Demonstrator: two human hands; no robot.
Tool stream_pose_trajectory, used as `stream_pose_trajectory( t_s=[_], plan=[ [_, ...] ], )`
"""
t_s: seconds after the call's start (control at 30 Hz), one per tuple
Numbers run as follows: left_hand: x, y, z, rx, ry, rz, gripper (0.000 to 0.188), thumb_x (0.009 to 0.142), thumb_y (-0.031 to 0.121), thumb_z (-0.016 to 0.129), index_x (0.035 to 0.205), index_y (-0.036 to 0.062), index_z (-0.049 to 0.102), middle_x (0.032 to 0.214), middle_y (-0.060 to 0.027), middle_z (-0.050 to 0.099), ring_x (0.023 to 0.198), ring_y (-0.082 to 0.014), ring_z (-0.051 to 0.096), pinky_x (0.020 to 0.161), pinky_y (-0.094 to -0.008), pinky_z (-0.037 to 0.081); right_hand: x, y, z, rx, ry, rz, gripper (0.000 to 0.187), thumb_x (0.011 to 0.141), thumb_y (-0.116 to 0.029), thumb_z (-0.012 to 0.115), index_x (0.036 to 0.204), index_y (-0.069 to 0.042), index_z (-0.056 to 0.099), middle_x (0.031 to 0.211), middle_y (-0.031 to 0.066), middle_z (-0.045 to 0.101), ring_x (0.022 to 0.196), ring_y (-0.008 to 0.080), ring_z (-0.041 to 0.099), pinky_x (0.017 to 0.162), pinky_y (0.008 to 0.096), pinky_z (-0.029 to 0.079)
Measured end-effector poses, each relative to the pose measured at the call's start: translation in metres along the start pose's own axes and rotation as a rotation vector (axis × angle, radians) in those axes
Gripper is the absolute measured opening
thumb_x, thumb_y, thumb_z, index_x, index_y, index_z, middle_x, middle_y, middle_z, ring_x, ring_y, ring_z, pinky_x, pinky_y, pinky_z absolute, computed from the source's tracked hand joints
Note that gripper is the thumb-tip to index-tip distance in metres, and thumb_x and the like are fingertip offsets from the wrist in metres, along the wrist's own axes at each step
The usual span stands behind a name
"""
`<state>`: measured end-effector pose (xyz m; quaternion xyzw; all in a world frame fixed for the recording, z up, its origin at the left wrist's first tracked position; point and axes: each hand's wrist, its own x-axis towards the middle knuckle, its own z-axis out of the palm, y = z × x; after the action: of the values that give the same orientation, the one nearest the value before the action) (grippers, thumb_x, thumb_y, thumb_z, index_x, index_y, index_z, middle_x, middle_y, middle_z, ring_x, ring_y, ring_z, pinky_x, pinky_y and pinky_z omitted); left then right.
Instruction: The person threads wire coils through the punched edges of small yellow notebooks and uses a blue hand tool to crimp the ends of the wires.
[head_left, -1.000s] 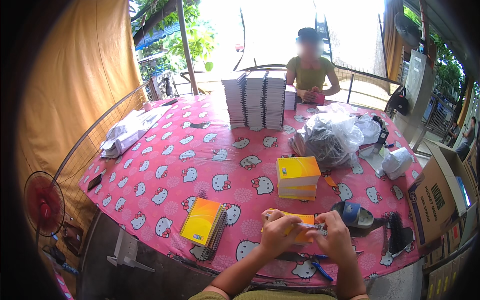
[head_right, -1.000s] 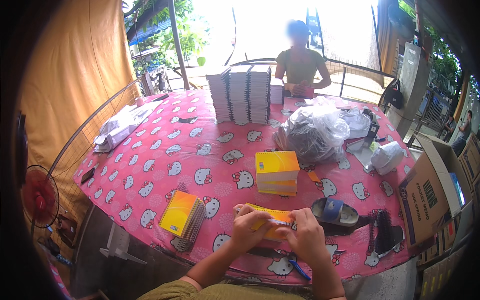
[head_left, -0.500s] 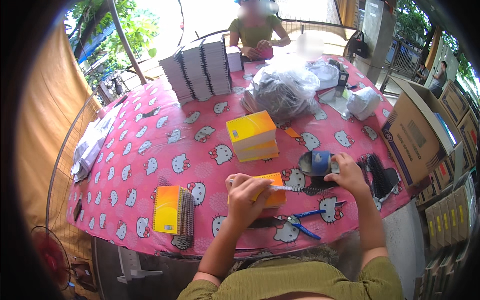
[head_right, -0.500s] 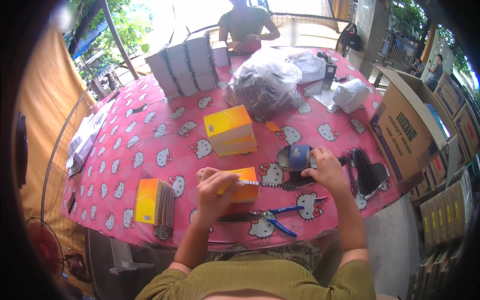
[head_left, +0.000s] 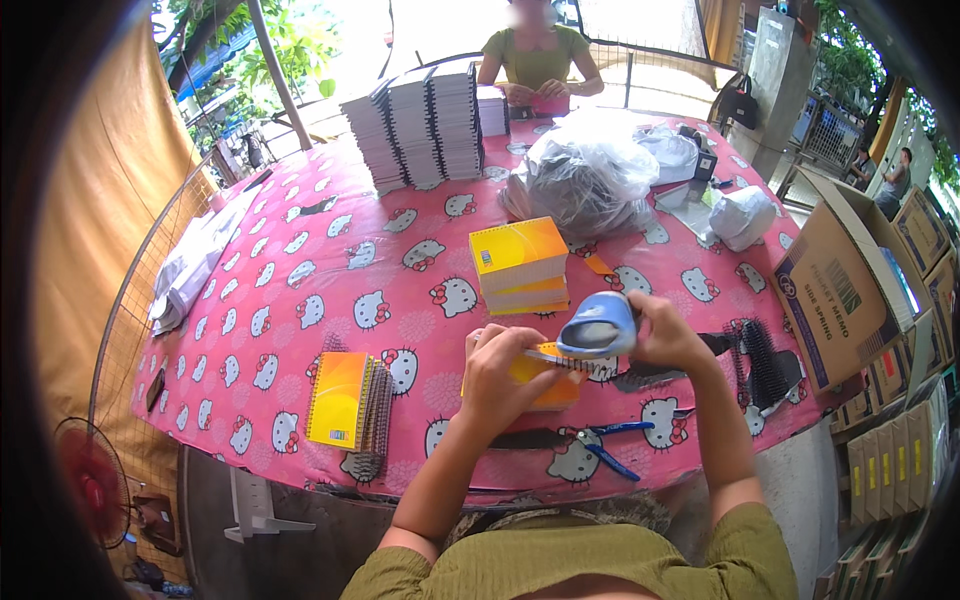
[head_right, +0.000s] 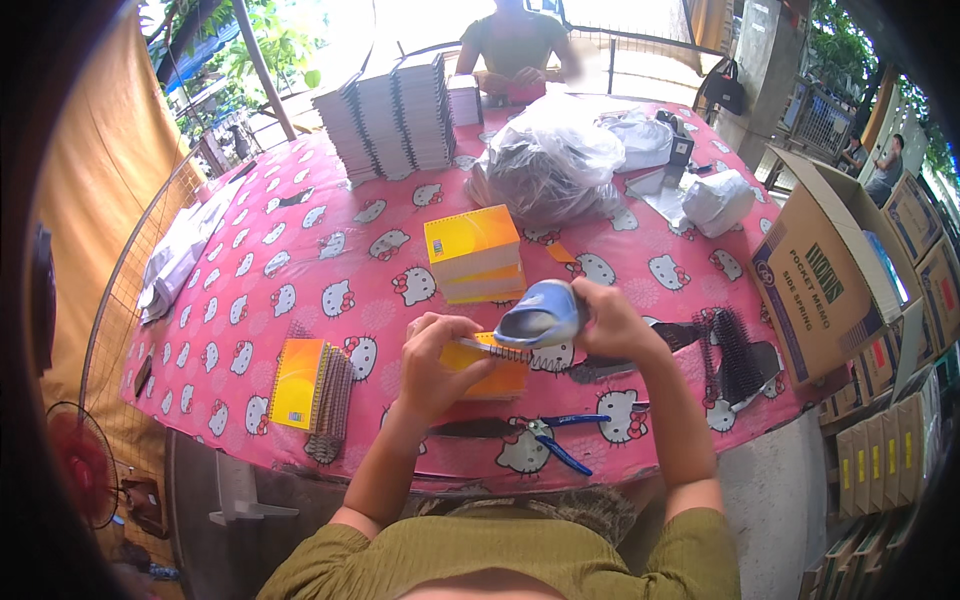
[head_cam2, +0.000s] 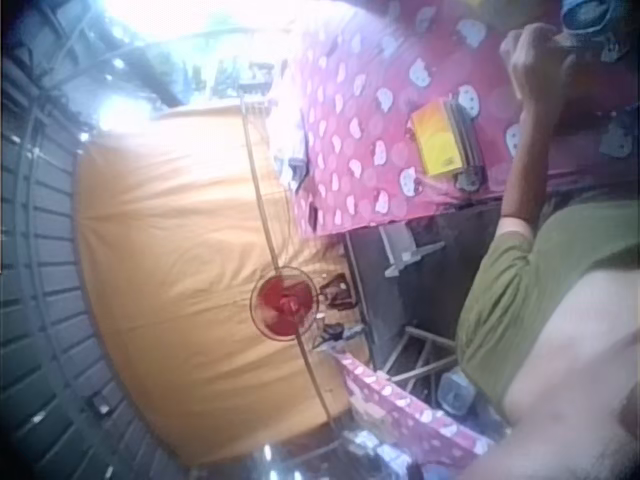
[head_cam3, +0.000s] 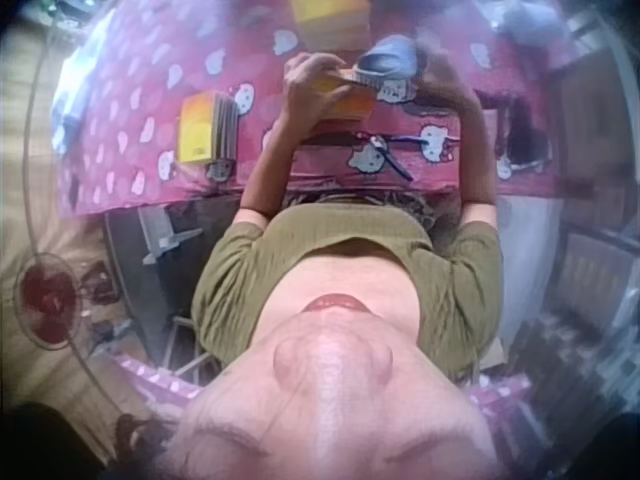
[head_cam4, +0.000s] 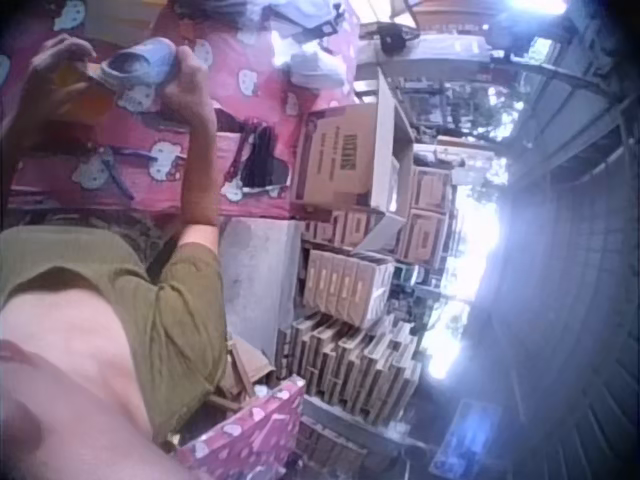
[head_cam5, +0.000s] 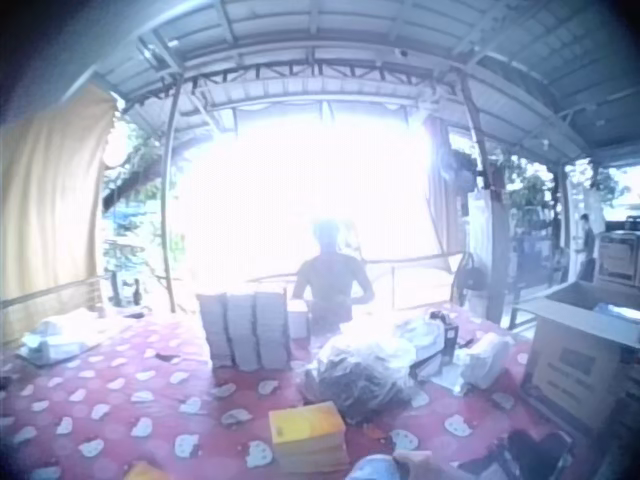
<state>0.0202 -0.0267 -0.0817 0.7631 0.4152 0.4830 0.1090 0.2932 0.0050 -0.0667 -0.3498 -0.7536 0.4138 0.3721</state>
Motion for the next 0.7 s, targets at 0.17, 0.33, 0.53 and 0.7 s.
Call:
stream_pose_trajectory(
  t_s=[0.17,0.33,0.53,0.7],
  plan=[
    [0.003,0.007,-0.003,-0.007,-0.011,-0.095,0.056,0.061,0.018,0.086,0.111,0.0117,0.062,0.081,-0.0005,0.067,0.09,-0.0207,0.06,0.087,-0.0376,0.042,0.009,-0.005,-0.007,-0.183,-0.078,0.105,0.048,0.076,-0.009,0.074,0.119,-0.005,0.055,0.108,0.0092,0.063,0.099,0.0157,0.059,0.09,0.0323,0.047],
    [0.003,-0.003,-0.006,0.019,0.056,-0.022,0.068,0.06,0.015,0.088,0.121,0.0093,0.056,0.099,-0.0062,0.065,0.1,-0.0242,0.06,0.092,-0.0365,0.046,0.025,0.011,0.015,0.067,0.125,-0.15,0.041,0.075,-0.01,0.074,0.111,-0.002,0.057,0.104,0.0117,0.064,0.093,0.0192,0.062,0.084,0.0326,0.048],
    [-0.027,-0.026,-0.003,-0.512,0.196,-0.31,0.053,0.072,-0.002,0.079,0.12,0.0027,0.057,0.112,-0.0091,0.061,0.105,-0.0183,0.059,0.092,-0.0341,0.052,0.051,-0.007,0.027,-0.117,0.085,-0.056,0.04,0.067,-0.008,0.08,0.101,-0.002,0.059,0.089,0.0055,0.066,0.082,0.0151,0.063,0.074,0.0299,0.051],
    [-0.035,-0.031,-0.008,-0.881,0.273,-0.452,0.038,0.081,-0.009,0.07,0.117,-0.0033,0.061,0.108,-0.0092,0.065,0.097,-0.0152,0.064,0.087,-0.0288,0.055,0.066,-0.019,0.037,-0.204,0.005,-0.01,0.042,0.068,-0.006,0.082,0.102,-0.002,0.058,0.092,0.0038,0.065,0.085,0.0103,0.06,0.076,0.0272,0.05]
  ],
)
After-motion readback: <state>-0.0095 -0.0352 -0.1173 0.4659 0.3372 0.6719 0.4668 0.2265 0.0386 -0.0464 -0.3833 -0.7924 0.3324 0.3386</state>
